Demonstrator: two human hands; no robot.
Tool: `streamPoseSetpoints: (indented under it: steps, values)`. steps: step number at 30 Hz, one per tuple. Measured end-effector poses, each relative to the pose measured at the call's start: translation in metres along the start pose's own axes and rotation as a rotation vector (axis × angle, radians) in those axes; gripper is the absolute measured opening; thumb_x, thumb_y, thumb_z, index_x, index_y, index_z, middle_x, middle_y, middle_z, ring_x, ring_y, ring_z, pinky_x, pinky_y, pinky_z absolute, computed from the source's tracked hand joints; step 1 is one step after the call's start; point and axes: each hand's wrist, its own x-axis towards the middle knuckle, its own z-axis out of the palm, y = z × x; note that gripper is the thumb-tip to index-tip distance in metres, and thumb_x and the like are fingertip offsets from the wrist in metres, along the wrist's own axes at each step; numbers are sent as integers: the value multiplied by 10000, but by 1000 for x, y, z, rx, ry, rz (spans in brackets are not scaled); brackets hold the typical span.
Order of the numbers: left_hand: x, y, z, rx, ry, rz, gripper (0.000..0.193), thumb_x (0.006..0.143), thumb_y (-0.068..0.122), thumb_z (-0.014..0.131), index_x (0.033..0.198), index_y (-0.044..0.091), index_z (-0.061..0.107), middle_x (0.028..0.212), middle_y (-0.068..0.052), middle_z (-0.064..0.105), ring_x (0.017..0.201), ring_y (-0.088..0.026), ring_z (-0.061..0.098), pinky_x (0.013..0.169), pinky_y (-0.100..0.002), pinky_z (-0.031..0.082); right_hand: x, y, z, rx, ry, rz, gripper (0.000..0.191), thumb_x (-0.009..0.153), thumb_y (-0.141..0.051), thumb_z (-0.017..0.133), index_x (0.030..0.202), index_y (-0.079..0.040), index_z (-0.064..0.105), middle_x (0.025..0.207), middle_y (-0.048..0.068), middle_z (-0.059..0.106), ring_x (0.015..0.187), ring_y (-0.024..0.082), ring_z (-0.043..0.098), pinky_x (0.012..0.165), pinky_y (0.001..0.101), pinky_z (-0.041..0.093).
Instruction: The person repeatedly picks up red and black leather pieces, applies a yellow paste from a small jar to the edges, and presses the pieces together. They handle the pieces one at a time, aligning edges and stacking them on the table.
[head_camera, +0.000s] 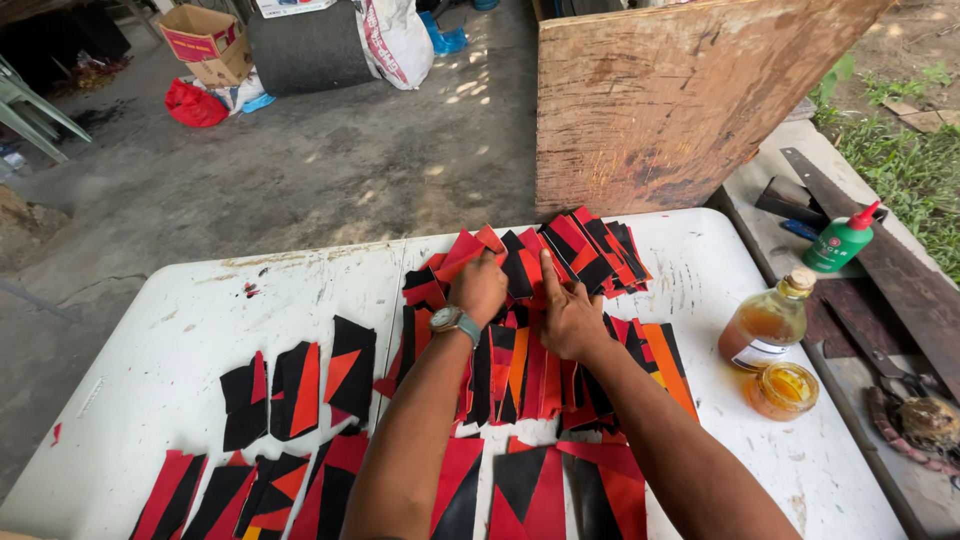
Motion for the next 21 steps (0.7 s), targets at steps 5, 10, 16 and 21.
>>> streamPoseSetpoints:
  steps: [5,10,16,21]
  values:
    - [-5,-39,-61,-39,499,44,118,951,147,589,951,30,607,815,-218,688,732,-442,665,643,-538,526,7,21,17,-122,-42,27,1201,814,-258,688,1649,-147,-168,1412,191,576,1399,386,420,1094,604,291]
    - [-27,-41,-130,-140,601,155,76,928,83,612,948,10,608,768,-204,668,700,-389,678,602,-463,525,-2,23,17,-54,-43,15,1154,829,-273,682,1609,-201,-166,1453,108,564,1417,346,385,1112,648,213]
    - [-41,-33,-130,-208,539,51,97,917,108,622,922,12,607,755,-196,667,679,-375,679,605,-451,536,-15,8,4,-104,-134,77,1212,824,-306,696,1628,-198,-205,1415,138,588,1418,320,394,1134,591,231]
    - [0,-52,-112,-208,690,-67,118,894,115,628,830,18,606,749,-193,672,695,-398,675,632,-462,538,-5,-4,-1,-114,-125,101,1155,865,-436,628,1627,-173,-200,1387,154,607,1412,330,393,1112,571,262]
